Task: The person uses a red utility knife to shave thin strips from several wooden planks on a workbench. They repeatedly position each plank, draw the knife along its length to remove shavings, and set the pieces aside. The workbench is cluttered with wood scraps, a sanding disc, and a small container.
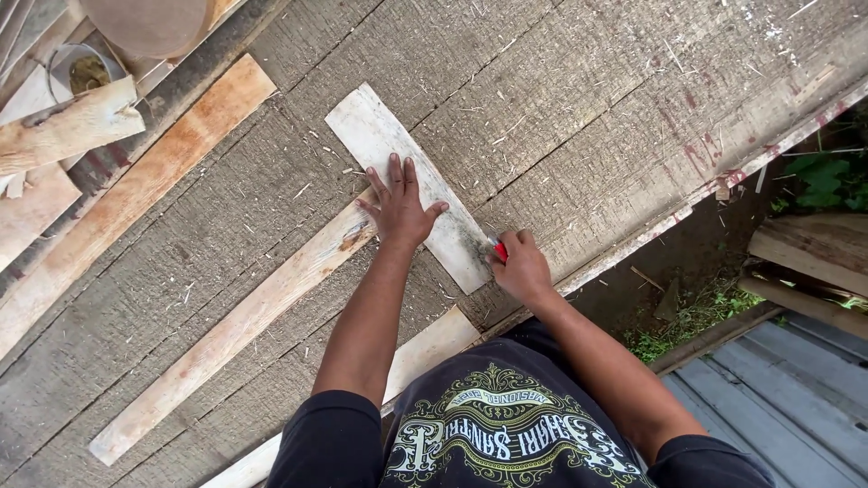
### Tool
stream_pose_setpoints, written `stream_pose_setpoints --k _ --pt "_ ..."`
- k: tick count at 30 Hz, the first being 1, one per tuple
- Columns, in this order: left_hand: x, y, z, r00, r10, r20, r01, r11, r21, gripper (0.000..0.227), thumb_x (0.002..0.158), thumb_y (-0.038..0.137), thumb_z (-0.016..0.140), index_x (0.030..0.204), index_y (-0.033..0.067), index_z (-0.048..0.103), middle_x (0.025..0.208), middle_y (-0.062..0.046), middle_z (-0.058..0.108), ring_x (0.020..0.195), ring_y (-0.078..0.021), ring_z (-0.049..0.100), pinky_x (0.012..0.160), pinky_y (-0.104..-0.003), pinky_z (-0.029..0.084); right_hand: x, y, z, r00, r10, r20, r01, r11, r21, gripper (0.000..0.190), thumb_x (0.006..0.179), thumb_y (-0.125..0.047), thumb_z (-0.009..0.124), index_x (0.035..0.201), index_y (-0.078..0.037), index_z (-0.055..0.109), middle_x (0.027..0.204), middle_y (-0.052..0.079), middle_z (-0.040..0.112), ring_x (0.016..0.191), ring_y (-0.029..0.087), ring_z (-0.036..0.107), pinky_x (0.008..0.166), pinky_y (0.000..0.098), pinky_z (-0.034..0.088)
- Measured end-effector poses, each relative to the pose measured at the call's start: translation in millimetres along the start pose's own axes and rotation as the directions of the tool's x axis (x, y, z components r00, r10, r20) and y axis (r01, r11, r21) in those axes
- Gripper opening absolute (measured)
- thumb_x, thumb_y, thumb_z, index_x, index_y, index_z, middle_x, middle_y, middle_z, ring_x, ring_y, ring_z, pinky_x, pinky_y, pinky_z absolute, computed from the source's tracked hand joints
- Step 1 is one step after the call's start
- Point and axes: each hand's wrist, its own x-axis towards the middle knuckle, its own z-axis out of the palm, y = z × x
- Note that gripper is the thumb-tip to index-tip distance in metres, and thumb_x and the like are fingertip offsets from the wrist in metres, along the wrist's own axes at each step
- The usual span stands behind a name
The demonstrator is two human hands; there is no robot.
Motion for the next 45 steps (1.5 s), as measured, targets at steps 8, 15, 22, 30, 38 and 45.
stream_pose_setpoints --k 8,15,22,30,38,45 --pt "-3 7 -16 0.998 0.002 0.068 -0.003 1.0 0.021 0.112 0.092 0.063 0.068 0.168 0.0176 0.0 0.174 -0.004 -0.013 0.154 -0.0516 -0.015 0.111 -0.087 0.011 16 -81 -57 0.991 -0.129 0.03 0.119 0.968 0.219 0.048 0.099 -0.02 0.05 0.141 0.004 0.046 0.124 0.031 0.056 0.119 0.053 0.059 0.098 0.0599 0.051" --pt "4 1 -5 0.998 0.012 0.068 -0.014 0.999 0.041 0.116 0.087 0.061 0.073 0.168 0.0163 0.002 0.174 -0.007 -0.01 0.153 -0.054 -0.012 0.109 -0.088 0.013 83 -119 -44 0.985 -0.14 0.096 0.144 0.989 -0.032 0.024 0.101 -0.029 0.049 0.11 -0.007 0.047 0.092 0.025 0.069 0.093 0.051 0.071 0.08 0.0605 0.055" --pt "8 -1 3 0.999 0.008 0.042 -0.009 0.999 0.04 0.117 0.086 0.058 0.076 0.168 0.0165 0.003 0.175 -0.007 -0.009 0.153 -0.0545 -0.009 0.108 -0.089 0.018 112 -147 -34 0.98 -0.135 0.146 0.16 0.972 -0.17 0.022 0.098 -0.02 0.04 0.11 -0.003 0.049 0.099 0.03 0.07 0.096 0.054 0.071 0.08 0.0624 0.058" --pt "4 9 -8 0.998 -0.018 0.054 0.018 1.0 0.011 0.115 0.086 0.05 0.079 0.168 0.0156 0.005 0.174 -0.007 -0.008 0.152 -0.0564 -0.009 0.105 -0.091 0.019 125 -164 -50 0.976 -0.166 0.137 0.193 0.959 -0.21 0.029 0.096 -0.014 0.039 0.107 0.003 0.06 0.097 0.031 0.071 0.097 0.053 0.071 0.079 0.0618 0.059" --pt "11 9 -4 0.998 -0.038 0.06 0.038 0.999 0.002 0.114 0.087 0.05 0.078 0.168 0.0156 0.006 0.174 -0.008 -0.006 0.151 -0.0573 -0.012 0.104 -0.092 0.016 112 -157 -49 0.967 -0.145 0.211 0.197 0.948 -0.249 0.032 0.09 -0.018 0.058 0.112 0.005 0.063 0.1 0.031 0.072 0.099 0.053 0.071 0.081 0.0644 0.057" --pt "5 14 -16 0.988 -0.056 0.142 0.051 0.998 0.035 0.115 0.091 0.056 0.072 0.167 0.014 -0.004 0.173 -0.007 -0.019 0.149 -0.0577 -0.019 0.104 -0.092 0.013 46 -128 -71 0.937 0.01 0.349 0.074 0.971 -0.227 0.036 0.096 -0.016 0.036 0.116 0.006 0.057 0.11 0.035 0.069 0.108 0.056 0.067 0.087 0.0651 0.055"
